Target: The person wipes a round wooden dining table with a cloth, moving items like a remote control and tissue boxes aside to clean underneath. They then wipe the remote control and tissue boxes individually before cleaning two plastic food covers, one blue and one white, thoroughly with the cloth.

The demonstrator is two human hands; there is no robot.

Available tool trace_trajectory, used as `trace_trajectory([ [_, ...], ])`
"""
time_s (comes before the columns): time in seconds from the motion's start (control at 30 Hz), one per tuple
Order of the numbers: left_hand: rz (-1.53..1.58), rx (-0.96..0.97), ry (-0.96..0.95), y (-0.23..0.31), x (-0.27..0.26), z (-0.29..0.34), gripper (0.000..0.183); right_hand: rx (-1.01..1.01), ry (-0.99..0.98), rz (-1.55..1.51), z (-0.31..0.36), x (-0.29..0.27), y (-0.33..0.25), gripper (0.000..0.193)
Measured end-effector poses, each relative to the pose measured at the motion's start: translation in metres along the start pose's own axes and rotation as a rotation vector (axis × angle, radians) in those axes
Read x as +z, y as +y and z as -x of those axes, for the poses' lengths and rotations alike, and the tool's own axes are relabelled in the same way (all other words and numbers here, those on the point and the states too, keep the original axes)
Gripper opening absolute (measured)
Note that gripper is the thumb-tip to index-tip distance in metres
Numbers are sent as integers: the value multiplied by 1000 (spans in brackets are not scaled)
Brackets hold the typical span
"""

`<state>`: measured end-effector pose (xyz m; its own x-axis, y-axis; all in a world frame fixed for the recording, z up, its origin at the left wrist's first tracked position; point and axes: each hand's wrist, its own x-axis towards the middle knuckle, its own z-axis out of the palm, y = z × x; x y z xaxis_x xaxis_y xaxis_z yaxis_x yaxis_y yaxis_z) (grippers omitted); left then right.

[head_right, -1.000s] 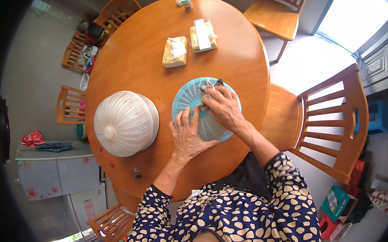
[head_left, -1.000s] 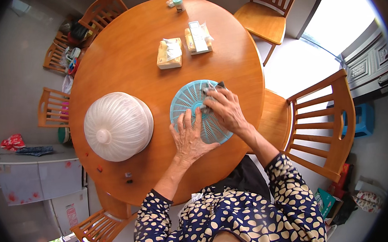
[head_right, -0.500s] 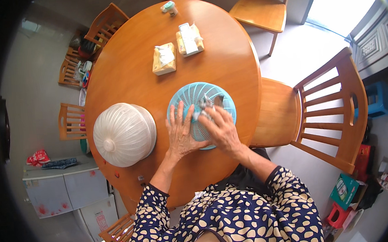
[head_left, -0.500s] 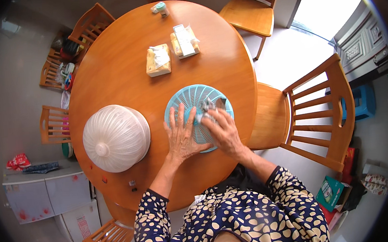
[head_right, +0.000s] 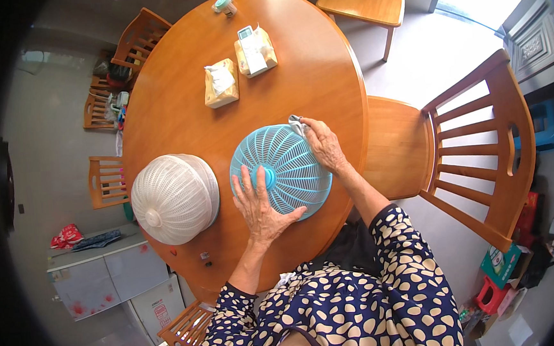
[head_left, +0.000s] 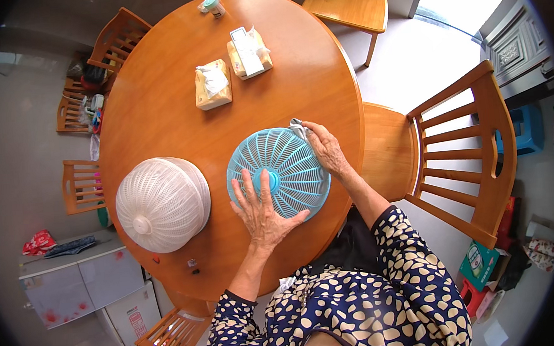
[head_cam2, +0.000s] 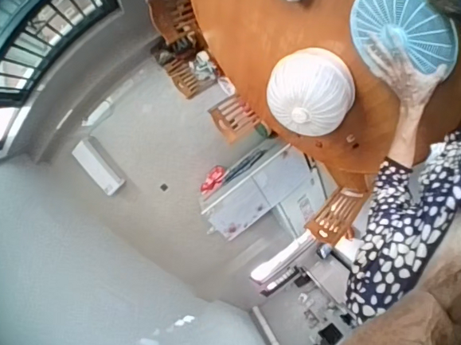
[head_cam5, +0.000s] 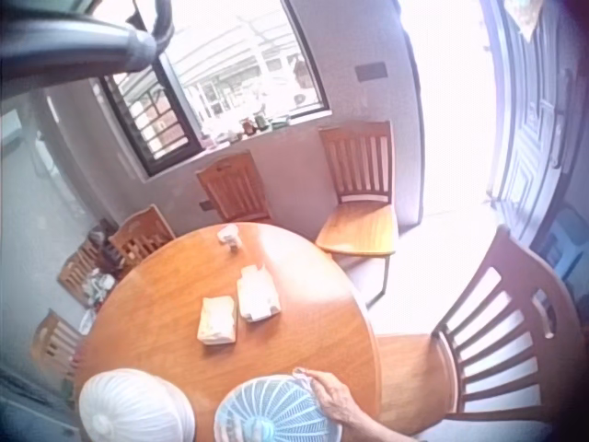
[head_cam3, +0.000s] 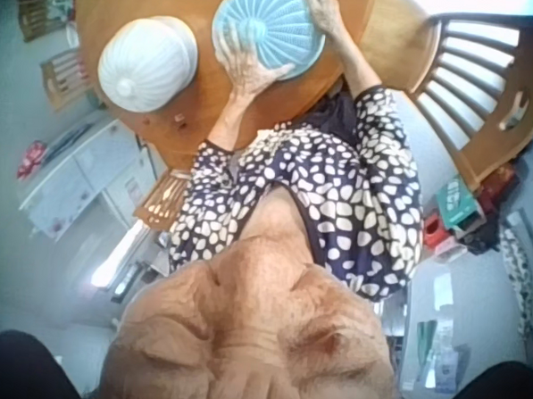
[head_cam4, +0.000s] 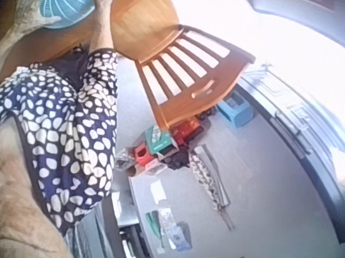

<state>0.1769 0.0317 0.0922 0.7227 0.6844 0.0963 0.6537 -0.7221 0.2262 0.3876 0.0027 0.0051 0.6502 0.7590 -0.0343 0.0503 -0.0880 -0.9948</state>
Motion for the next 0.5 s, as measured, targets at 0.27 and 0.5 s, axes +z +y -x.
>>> trace_trajectory([
  [0.27,-43,-85,80,7,3,-3,125,-170,311,39,82,22,-27,39],
  [0.5,-42,-38,138,2,13,5,127,-687,-12,546,104,23,-60,42],
])
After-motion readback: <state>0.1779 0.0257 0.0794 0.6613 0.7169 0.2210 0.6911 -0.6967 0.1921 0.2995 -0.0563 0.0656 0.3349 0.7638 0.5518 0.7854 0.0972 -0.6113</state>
